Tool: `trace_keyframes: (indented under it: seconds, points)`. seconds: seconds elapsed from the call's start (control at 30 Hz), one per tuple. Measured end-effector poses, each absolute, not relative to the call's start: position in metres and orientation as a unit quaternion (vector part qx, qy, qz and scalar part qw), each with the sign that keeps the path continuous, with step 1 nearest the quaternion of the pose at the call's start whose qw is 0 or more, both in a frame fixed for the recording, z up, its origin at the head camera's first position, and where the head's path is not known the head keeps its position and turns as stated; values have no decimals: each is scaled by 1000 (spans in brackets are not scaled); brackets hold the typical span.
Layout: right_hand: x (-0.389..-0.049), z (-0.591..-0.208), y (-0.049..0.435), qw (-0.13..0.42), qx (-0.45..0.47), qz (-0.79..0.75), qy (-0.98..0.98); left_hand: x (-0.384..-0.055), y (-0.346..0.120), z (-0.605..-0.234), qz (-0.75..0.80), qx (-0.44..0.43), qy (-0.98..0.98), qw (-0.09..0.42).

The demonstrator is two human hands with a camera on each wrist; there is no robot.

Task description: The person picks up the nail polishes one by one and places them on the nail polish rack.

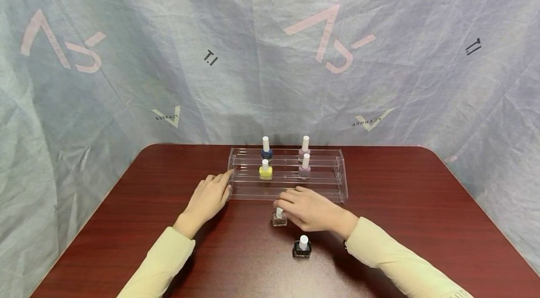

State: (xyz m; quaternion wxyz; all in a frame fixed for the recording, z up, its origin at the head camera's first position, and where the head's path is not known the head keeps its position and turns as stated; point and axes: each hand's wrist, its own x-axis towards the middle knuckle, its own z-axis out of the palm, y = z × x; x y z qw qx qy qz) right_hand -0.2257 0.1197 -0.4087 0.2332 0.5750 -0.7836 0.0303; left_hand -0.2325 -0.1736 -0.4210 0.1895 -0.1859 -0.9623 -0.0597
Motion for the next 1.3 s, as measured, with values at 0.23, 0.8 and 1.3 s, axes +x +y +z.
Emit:
trace_keyframes:
  seconds: [0.23,0.8,1.3]
  points:
    - [-226,-411,116,228,595,21,-771,-233,-174,-422,-59,-181,-964,187]
    - [-224,-411,113,218,598,-16,-771,-233,-174,-423,-63,-180,-964,187]
    - [-224,-410,112,222,599,-19,-769,-233,-173,-422,-56,-179,-965,185]
